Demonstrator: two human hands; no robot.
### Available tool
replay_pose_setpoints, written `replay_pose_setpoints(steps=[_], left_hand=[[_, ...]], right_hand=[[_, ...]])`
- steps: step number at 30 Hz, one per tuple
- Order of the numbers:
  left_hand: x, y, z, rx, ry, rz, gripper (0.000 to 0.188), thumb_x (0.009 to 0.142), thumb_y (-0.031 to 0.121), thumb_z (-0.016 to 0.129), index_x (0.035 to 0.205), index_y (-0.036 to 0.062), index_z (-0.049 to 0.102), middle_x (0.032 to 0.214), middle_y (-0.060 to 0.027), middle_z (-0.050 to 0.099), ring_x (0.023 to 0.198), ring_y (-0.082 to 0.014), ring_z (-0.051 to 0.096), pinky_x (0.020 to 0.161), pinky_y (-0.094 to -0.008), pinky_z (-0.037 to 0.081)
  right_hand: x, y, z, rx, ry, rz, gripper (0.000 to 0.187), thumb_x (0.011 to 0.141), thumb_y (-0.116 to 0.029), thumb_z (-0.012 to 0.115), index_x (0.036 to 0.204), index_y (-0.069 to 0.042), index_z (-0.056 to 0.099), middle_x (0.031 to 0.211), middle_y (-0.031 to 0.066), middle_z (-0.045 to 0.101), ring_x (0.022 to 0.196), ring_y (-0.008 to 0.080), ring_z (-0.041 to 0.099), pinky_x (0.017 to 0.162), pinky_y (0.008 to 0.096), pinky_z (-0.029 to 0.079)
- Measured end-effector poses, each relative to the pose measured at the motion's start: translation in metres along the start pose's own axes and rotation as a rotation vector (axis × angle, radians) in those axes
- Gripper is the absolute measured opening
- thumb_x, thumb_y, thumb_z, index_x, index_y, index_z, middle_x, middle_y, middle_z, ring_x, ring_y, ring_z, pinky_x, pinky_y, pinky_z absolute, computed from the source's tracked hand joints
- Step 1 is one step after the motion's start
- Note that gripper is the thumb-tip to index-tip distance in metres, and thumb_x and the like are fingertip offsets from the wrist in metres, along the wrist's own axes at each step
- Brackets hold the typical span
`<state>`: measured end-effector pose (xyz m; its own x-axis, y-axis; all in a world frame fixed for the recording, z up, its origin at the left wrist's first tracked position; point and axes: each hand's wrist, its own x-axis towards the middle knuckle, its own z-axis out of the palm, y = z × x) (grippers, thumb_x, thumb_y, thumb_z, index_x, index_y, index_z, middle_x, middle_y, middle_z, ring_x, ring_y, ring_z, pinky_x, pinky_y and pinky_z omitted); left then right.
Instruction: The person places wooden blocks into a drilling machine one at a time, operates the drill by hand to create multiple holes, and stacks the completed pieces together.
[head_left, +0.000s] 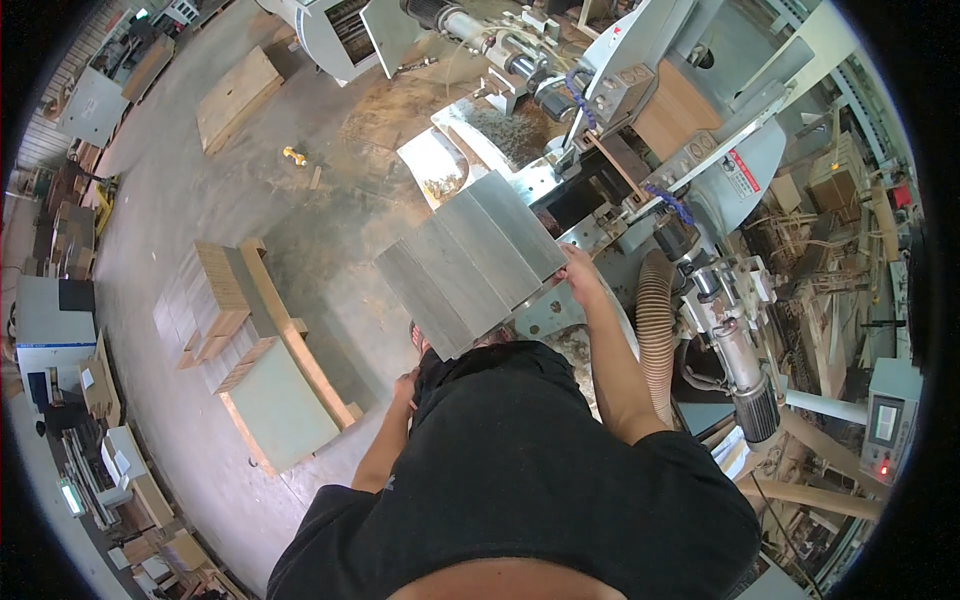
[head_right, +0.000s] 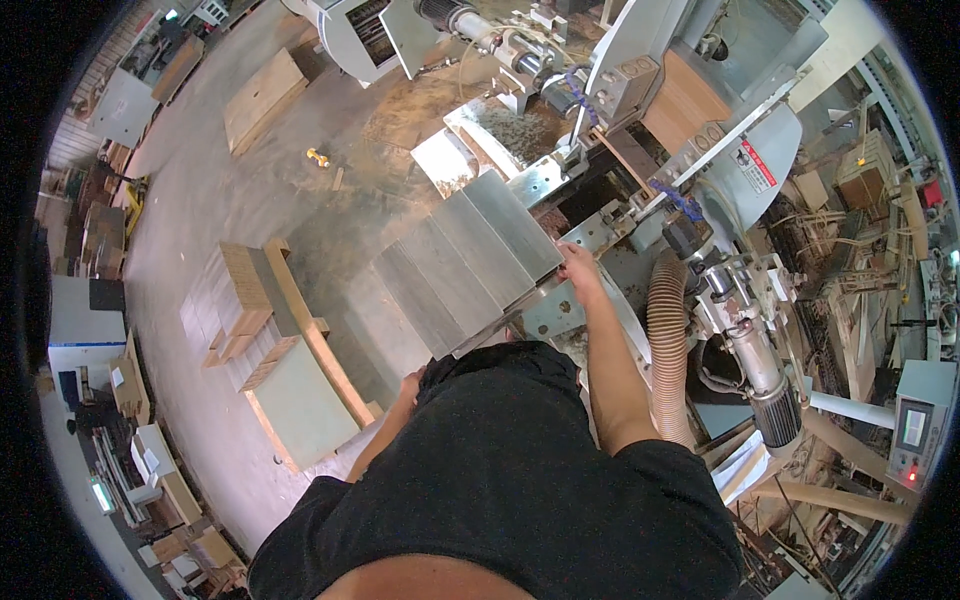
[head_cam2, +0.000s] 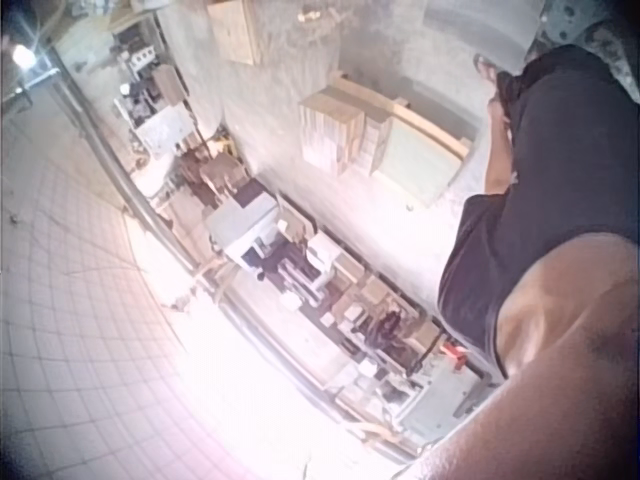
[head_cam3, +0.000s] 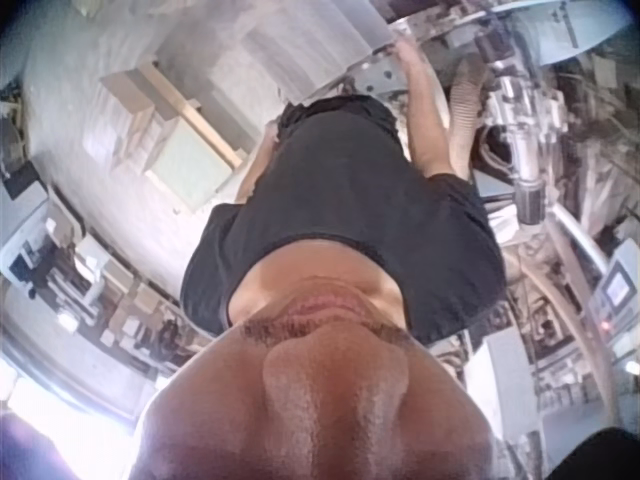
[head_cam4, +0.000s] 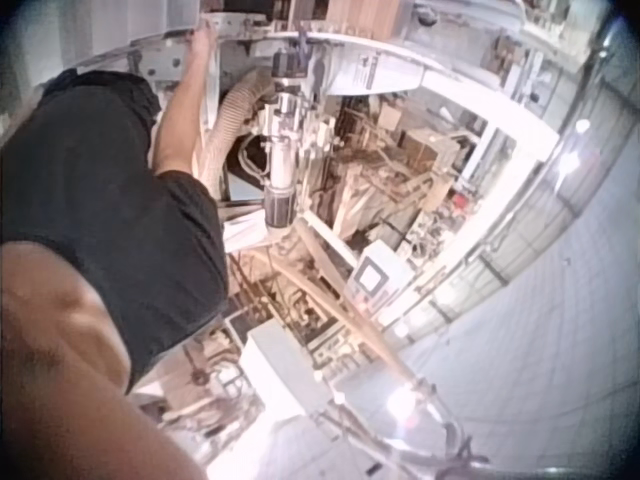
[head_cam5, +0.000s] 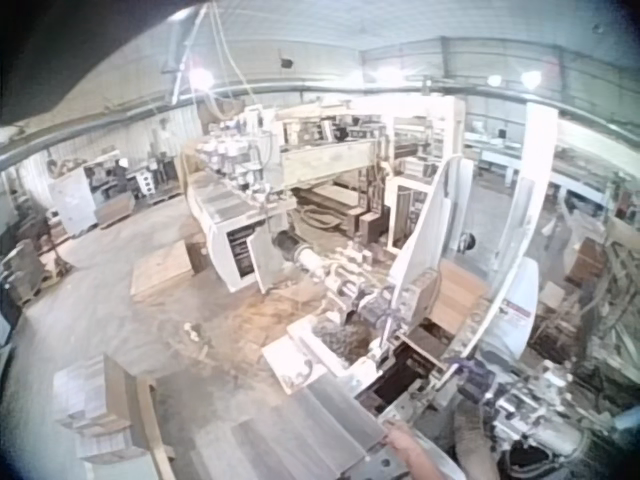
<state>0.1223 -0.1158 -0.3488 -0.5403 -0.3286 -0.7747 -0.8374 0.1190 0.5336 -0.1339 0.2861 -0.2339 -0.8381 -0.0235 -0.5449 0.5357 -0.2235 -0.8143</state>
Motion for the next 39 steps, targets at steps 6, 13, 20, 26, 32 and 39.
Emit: replay_pose_setpoints(steps=[6, 13, 20, 26, 32, 39], left_hand=[[0.027, -0.020, 0.002, -0.072, -0.021, -0.011, 0.052, 0.090, 0.044, 0.063, 0.108, -0.0039, 0.067, 0.095, -0.0174, 0.071, 0.084, -0.0263, 0.068, 0.075, -0.0379, 0.053], [0.025, -0.023, -0.001, 0.173, 0.037, 0.067, 0.060, 0.089, 0.051, 0.060, 0.109, -0.0048, 0.067, 0.099, -0.0192, 0.071, 0.090, -0.0282, 0.069, 0.080, -0.0379, 0.052], [0.018, -0.012, -0.001, 0.199, 0.047, 0.077, 0.061, 0.089, 0.052, 0.060, 0.107, -0.0055, 0.068, 0.100, -0.0215, 0.071, 0.093, -0.0295, 0.069, 0.081, -0.0382, 0.052], [0.022, -0.019, -0.001, 0.248, 0.044, 0.075, 0.062, 0.090, 0.053, 0.055, 0.107, -0.0050, 0.067, 0.103, -0.0246, 0.070, 0.098, -0.0326, 0.067, 0.085, -0.0381, 0.051], [0.038, -0.046, -0.009, 0.619, -0.032, 0.231, 0.049, 0.099, 0.045, 0.037, 0.121, 0.0107, 0.063, 0.110, -0.0250, 0.067, 0.105, -0.0377, 0.064, 0.092, -0.0412, 0.050], [0.028, -0.056, -0.020, 0.873, -0.033, 0.313, 0.048, 0.099, 0.045, 0.036, 0.120, 0.0115, 0.064, 0.109, -0.0259, 0.066, 0.101, -0.0382, 0.066, 0.084, -0.0449, 0.053]], right_hand=[[0.000, -0.004, 0.002, 0.010, -0.001, 0.011, 0.029, 0.097, -0.029, 0.059, 0.109, -0.004, 0.065, 0.074, -0.0015, 0.058, 0.056, 0.0081, 0.048, 0.052, 0.0246, 0.042], [0.005, 0.002, -0.003, 0.006, -0.006, 0.036, 0.031, 0.096, -0.030, 0.060, 0.113, -0.005, 0.064, 0.079, 0.0001, 0.059, 0.059, 0.0091, 0.050, 0.053, 0.0241, 0.043], [0.008, 0.003, -0.007, 0.000, -0.032, 0.031, 0.031, 0.096, -0.030, 0.059, 0.113, -0.004, 0.064, 0.080, 0.0003, 0.059, 0.064, 0.0094, 0.052, 0.055, 0.0241, 0.044], [0.005, 0.003, -0.004, 0.028, -0.008, 0.006, 0.029, 0.095, -0.029, 0.060, 0.109, -0.004, 0.065, 0.079, 0.0006, 0.059, 0.064, 0.0097, 0.053, 0.055, 0.0236, 0.044], [0.013, -0.043, -0.010, -0.467, 0.188, -0.155, 0.032, 0.090, -0.026, 0.063, 0.108, 0.001, 0.065, 0.085, 0.0079, 0.067, 0.065, 0.0157, 0.062, 0.058, 0.0292, 0.050], [0.064, -0.121, -0.007, -1.232, 0.647, -0.616, 0.062, 0.084, -0.028, 0.065, 0.136, 0.001, 0.047, 0.123, 0.0244, 0.061, 0.112, 0.0407, 0.059, 0.094, 0.0472, 0.048]])
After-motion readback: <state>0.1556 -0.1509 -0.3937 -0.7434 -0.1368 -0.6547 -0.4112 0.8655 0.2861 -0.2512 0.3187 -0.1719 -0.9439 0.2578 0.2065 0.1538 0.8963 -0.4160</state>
